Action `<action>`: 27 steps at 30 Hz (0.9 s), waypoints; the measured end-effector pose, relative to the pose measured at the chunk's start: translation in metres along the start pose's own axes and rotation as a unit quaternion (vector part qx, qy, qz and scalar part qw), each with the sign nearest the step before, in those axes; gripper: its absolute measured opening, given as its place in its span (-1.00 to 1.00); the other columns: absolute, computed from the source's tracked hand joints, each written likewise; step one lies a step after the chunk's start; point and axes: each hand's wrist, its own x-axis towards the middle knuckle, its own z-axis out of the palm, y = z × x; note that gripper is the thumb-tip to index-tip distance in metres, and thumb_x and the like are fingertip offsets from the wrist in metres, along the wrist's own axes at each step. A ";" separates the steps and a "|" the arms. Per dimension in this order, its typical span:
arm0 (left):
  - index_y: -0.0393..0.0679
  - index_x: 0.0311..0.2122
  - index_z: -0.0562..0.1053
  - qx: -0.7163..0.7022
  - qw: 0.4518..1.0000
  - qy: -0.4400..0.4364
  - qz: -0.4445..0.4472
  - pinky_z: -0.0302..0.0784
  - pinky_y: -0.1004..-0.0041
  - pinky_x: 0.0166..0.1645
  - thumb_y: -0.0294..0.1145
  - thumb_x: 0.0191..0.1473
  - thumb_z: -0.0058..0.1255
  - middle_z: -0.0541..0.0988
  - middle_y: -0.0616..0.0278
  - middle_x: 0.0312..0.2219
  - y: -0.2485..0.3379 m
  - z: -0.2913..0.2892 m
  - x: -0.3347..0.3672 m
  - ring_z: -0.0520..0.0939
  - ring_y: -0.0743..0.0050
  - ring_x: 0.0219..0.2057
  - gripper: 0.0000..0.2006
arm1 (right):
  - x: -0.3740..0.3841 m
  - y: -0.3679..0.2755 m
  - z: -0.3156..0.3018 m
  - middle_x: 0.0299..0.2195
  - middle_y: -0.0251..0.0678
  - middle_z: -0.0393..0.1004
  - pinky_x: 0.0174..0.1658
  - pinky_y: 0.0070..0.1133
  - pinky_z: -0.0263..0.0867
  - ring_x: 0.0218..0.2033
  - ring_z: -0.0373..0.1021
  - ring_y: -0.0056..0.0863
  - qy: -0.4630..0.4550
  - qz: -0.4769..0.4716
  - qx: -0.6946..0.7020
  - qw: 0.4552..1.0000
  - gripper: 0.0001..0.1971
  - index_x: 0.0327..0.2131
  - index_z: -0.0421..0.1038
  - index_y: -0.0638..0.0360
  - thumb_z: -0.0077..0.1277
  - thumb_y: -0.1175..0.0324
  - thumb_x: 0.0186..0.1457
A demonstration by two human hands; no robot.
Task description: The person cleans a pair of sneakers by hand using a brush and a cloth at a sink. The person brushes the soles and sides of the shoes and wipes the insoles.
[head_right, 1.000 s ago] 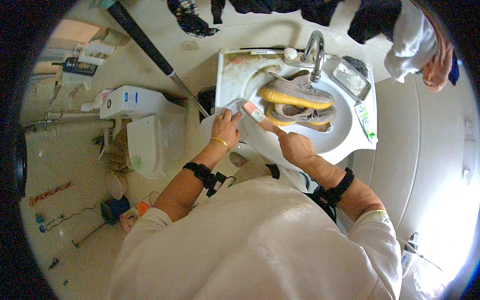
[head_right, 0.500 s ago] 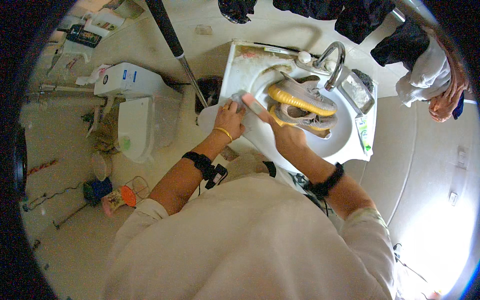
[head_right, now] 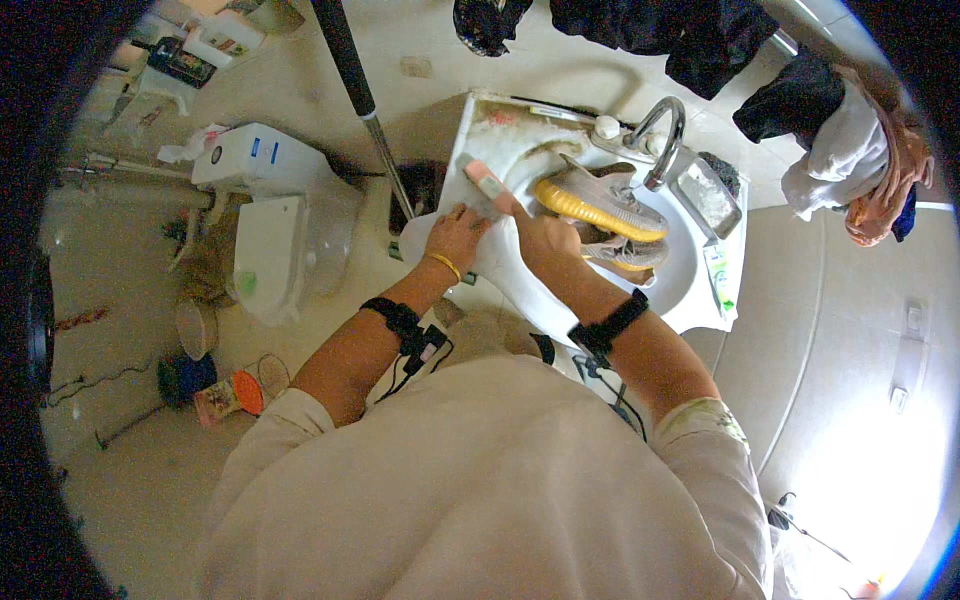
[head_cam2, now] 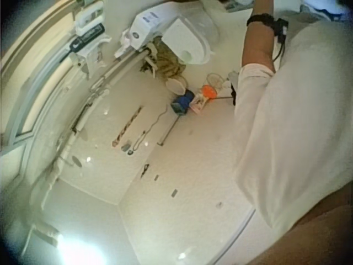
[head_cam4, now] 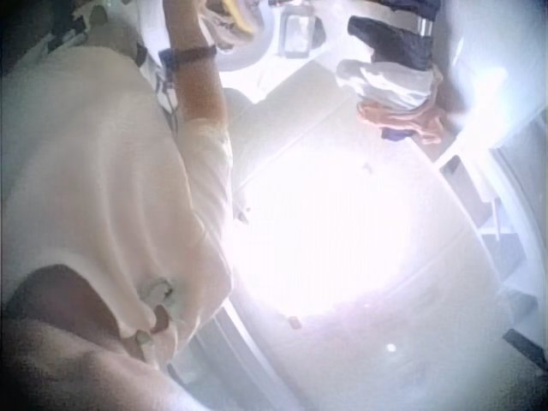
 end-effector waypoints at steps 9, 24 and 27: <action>0.00 -0.18 0.46 0.040 0.986 0.002 0.161 0.30 0.23 0.05 -0.41 -0.07 -0.16 0.41 0.18 -0.13 -0.030 -0.010 0.016 0.35 0.18 0.00 -0.71 | -0.046 0.051 -0.013 -0.35 0.05 0.44 -0.26 -0.31 0.29 -0.31 0.40 -0.02 0.045 -0.013 0.322 0.946 -0.66 -0.06 0.28 0.20 -0.21 0.42 0.05; -0.23 -0.28 0.39 -0.158 0.975 0.027 0.153 0.08 -0.12 0.10 -0.46 -0.22 -0.03 0.35 0.06 -0.07 -0.003 0.015 -0.022 0.24 0.10 0.11 -0.72 | -0.012 0.003 -0.009 -0.55 -0.10 0.46 -0.47 -0.28 0.34 -0.51 0.44 -0.15 -0.092 0.008 0.100 0.991 -0.62 0.00 0.17 0.01 -0.17 0.38 0.06; -0.19 -0.28 0.40 -0.182 0.964 0.060 0.186 0.06 -0.15 0.09 -0.44 -0.22 -0.04 0.37 0.08 -0.10 -0.011 0.024 -0.021 0.26 0.10 0.09 -0.72 | 0.012 -0.006 0.002 -0.54 -0.09 0.46 -0.46 -0.30 0.36 -0.47 0.45 -0.19 -0.060 -0.005 0.047 0.997 -0.62 0.00 0.18 -0.04 -0.16 0.38 0.05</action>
